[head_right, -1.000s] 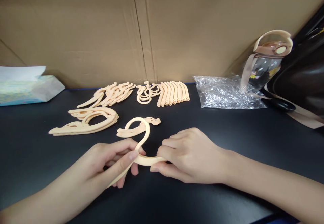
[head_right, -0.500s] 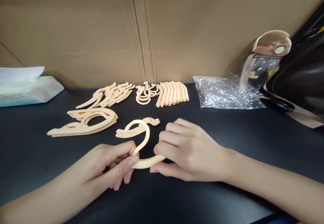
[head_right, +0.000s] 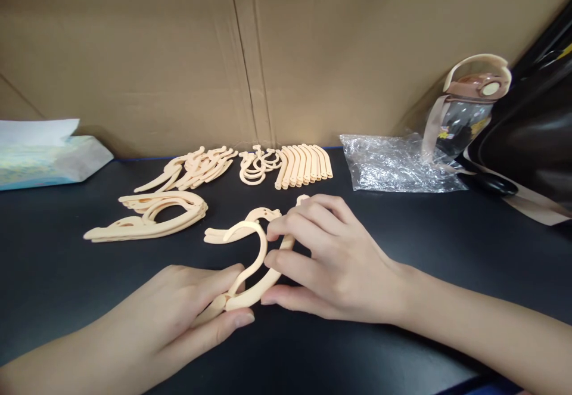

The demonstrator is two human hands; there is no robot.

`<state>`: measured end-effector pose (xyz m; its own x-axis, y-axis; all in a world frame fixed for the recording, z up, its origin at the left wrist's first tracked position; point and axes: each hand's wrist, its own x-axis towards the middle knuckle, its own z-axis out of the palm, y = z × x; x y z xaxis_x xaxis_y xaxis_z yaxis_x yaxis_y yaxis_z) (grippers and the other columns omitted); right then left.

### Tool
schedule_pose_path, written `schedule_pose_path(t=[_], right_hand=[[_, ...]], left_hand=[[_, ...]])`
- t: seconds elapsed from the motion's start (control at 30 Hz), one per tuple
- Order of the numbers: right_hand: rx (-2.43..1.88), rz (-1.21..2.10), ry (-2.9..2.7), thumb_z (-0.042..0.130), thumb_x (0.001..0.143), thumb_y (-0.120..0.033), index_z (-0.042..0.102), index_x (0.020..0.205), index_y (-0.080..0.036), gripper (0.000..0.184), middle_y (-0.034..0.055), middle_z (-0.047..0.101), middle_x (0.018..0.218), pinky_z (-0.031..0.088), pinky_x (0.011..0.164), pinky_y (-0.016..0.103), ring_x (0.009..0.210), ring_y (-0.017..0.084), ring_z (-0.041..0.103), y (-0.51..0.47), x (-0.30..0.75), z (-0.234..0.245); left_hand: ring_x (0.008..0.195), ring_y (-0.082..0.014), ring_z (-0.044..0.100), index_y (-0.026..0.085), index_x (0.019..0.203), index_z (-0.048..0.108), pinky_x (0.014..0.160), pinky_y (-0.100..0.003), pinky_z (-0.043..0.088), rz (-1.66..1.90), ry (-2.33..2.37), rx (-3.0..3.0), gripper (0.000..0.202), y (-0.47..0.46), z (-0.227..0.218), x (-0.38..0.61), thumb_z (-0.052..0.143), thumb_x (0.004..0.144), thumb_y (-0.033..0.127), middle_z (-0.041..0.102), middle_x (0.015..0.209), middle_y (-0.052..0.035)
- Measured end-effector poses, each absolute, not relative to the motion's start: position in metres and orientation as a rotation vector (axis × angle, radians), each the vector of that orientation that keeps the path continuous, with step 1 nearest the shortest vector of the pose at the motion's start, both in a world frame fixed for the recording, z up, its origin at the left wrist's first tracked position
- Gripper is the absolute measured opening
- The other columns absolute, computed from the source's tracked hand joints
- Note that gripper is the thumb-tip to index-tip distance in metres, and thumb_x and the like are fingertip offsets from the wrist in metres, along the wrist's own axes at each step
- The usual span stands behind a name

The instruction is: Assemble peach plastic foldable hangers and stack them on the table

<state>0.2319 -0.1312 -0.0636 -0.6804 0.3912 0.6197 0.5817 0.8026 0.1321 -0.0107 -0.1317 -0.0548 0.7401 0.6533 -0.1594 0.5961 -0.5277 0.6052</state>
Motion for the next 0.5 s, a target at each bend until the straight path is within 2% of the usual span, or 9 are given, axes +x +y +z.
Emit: schedule_pose_path(t=[0.13, 0.4, 0.5], right_hand=[[-0.702, -0.409, -2.411, 0.058, 0.098, -0.047, 0.068, 0.092, -0.021, 0.028, 0.0032, 0.067, 0.104, 0.034, 0.102, 0.037, 0.099, 0.018, 0.054, -0.1305, 0.2319, -0.0643], [-0.702, -0.387, -2.425, 0.058, 0.097, -0.046, 0.067, 0.092, -0.02, 0.029, 0.0038, 0.067, 0.102, 0.034, 0.101, 0.036, 0.098, 0.018, 0.054, -0.1309, 0.2306, -0.0634], [-0.699, -0.38, -2.427, 0.058, 0.097, -0.046, 0.066, 0.091, -0.02, 0.029, 0.0038, 0.067, 0.103, 0.035, 0.101, 0.036, 0.098, 0.018, 0.054, -0.1311, 0.2308, -0.0625]], left_hand=[[0.056, -0.0141, 0.043, 0.024, 0.082, 0.043, 0.053, -0.028, 0.026, 0.011, 0.967, 2.336, 0.024, -0.1321, -0.0526, -0.01, 0.038, 0.101, 0.038, 0.055, 0.073, 0.0051], [0.066, -0.0155, 0.057, 0.024, 0.089, 0.047, 0.058, -0.028, 0.032, 0.043, 0.936, 2.385, 0.021, -0.1321, -0.0527, -0.0116, 0.038, 0.103, 0.038, 0.064, 0.083, 0.0048], [0.067, -0.0157, 0.059, 0.024, 0.09, 0.047, 0.06, -0.028, 0.033, 0.046, 0.915, 2.412, 0.021, -0.1312, -0.0524, -0.0118, 0.037, 0.104, 0.037, 0.064, 0.085, 0.0049]])
